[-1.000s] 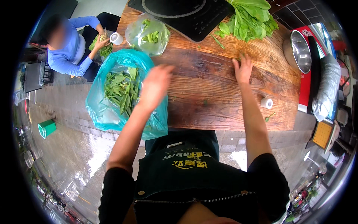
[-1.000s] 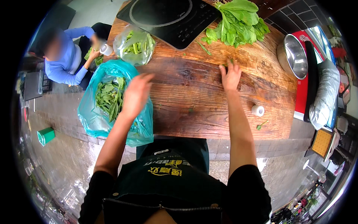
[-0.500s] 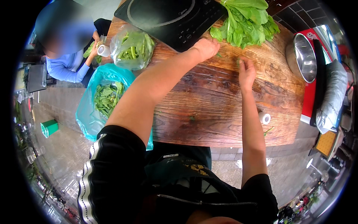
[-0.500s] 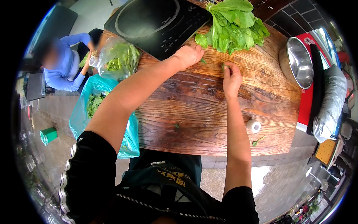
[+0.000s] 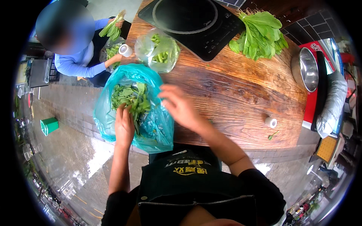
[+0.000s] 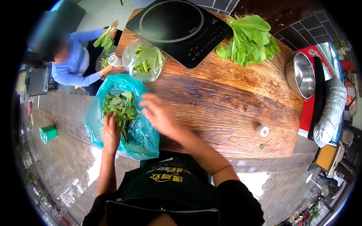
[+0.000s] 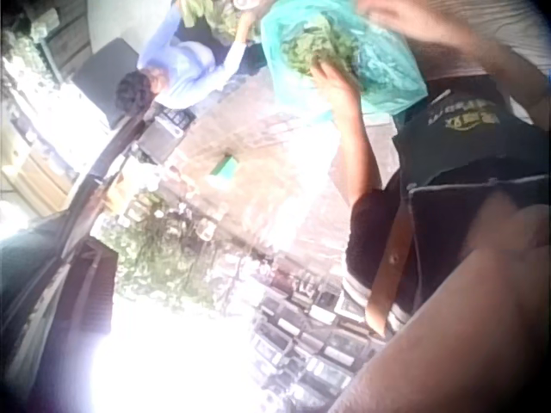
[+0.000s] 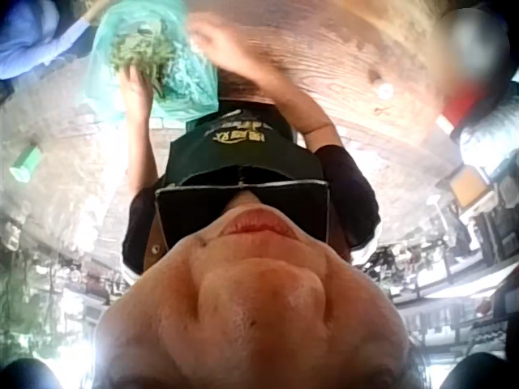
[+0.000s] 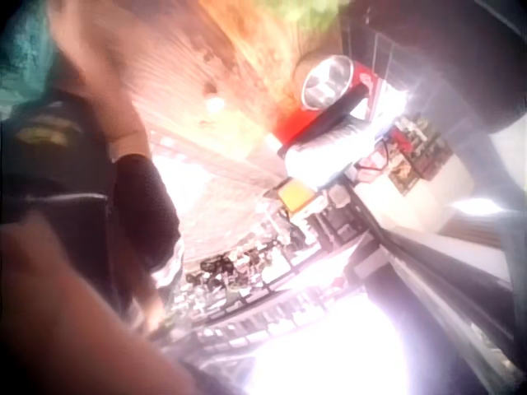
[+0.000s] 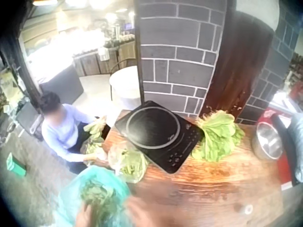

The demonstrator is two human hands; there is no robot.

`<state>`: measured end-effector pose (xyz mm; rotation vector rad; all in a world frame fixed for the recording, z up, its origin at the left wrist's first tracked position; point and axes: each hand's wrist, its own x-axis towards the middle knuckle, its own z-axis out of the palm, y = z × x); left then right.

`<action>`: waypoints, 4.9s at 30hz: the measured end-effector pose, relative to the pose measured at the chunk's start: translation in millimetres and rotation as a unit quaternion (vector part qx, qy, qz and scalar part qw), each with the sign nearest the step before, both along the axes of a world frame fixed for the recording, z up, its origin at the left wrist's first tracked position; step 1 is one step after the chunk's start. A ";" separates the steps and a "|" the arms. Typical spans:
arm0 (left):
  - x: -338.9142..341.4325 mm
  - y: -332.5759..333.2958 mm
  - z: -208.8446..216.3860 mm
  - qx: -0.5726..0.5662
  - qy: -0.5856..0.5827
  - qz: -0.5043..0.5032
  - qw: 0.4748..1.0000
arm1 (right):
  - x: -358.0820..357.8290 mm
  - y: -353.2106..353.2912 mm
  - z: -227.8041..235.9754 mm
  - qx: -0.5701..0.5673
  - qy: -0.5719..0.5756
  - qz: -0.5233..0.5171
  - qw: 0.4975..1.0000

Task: The person sorts leafy green vegetables at a market stall, removing rubber bands from bundles, separating leaves, and placing them into a plastic bag and a white basket. The person also handles a metal bowl and a digital scale on the wooden table.

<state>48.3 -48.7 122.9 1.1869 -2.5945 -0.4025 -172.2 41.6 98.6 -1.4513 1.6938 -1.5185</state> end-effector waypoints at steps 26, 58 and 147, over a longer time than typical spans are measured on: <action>-46.6 71.5 -84.9 -0.114 -0.013 -0.262 0.958 | -40.2 175.1 -92.4 0.197 0.259 -0.099 0.940; 62.9 34.4 -34.5 -0.087 0.153 0.074 0.982 | -101.2 -36.6 70.5 0.135 0.193 -0.160 0.959; -320.3 156.4 -43.7 0.498 0.178 -0.086 0.845 | -329.1 200.2 34.3 0.102 -0.200 -0.214 0.951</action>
